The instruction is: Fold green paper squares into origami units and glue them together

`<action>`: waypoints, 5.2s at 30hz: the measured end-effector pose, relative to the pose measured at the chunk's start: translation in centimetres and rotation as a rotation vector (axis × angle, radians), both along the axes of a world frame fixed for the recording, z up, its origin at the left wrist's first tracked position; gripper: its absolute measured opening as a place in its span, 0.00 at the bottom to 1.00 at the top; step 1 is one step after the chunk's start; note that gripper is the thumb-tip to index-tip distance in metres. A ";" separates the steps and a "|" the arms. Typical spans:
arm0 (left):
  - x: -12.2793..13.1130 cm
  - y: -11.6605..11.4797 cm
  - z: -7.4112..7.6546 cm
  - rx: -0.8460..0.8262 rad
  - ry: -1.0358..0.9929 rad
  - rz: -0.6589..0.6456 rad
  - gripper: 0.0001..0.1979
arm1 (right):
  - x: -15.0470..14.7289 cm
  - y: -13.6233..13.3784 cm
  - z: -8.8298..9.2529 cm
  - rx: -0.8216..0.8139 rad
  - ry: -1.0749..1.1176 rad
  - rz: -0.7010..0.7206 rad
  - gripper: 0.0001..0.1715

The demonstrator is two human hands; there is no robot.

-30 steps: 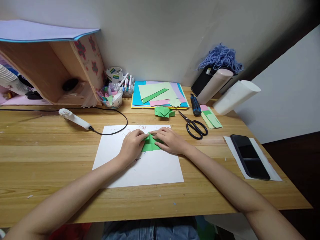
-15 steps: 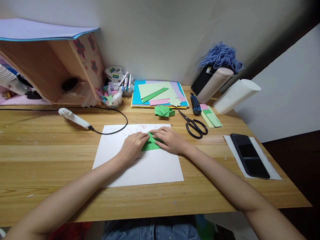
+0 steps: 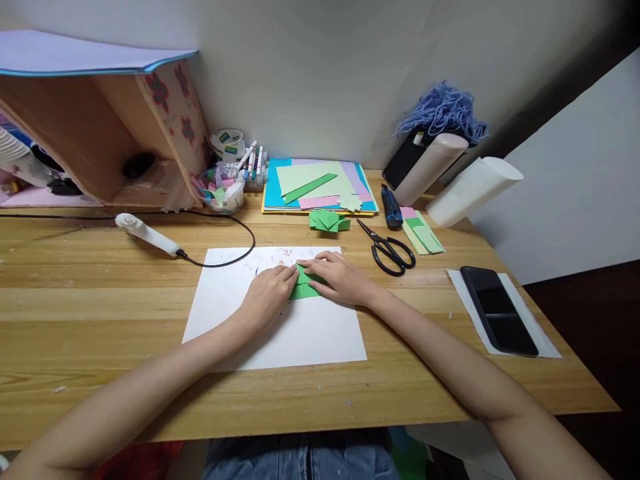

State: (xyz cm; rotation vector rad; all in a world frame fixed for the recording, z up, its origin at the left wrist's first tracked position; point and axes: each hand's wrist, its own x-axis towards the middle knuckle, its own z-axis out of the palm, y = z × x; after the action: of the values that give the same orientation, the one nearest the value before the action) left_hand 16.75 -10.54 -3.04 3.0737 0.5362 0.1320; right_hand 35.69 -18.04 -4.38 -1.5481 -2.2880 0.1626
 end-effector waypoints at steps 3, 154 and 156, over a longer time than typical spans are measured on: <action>0.1 -1.3 -0.2 0.087 0.049 0.029 0.22 | -0.1 0.0 0.1 0.005 0.011 0.001 0.17; -0.1 -0.1 -0.6 -0.370 -0.331 0.415 0.07 | -0.8 0.2 -0.7 0.078 0.085 -0.092 0.12; -0.2 0.0 -0.7 -0.374 -0.320 0.425 0.07 | -0.8 0.1 -0.7 0.074 0.083 -0.094 0.12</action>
State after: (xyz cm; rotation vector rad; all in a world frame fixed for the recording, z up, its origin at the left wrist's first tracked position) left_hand 16.60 -10.52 -3.70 2.4727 1.0429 0.4598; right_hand 34.87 -17.90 -5.08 -1.5776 -2.1290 0.1130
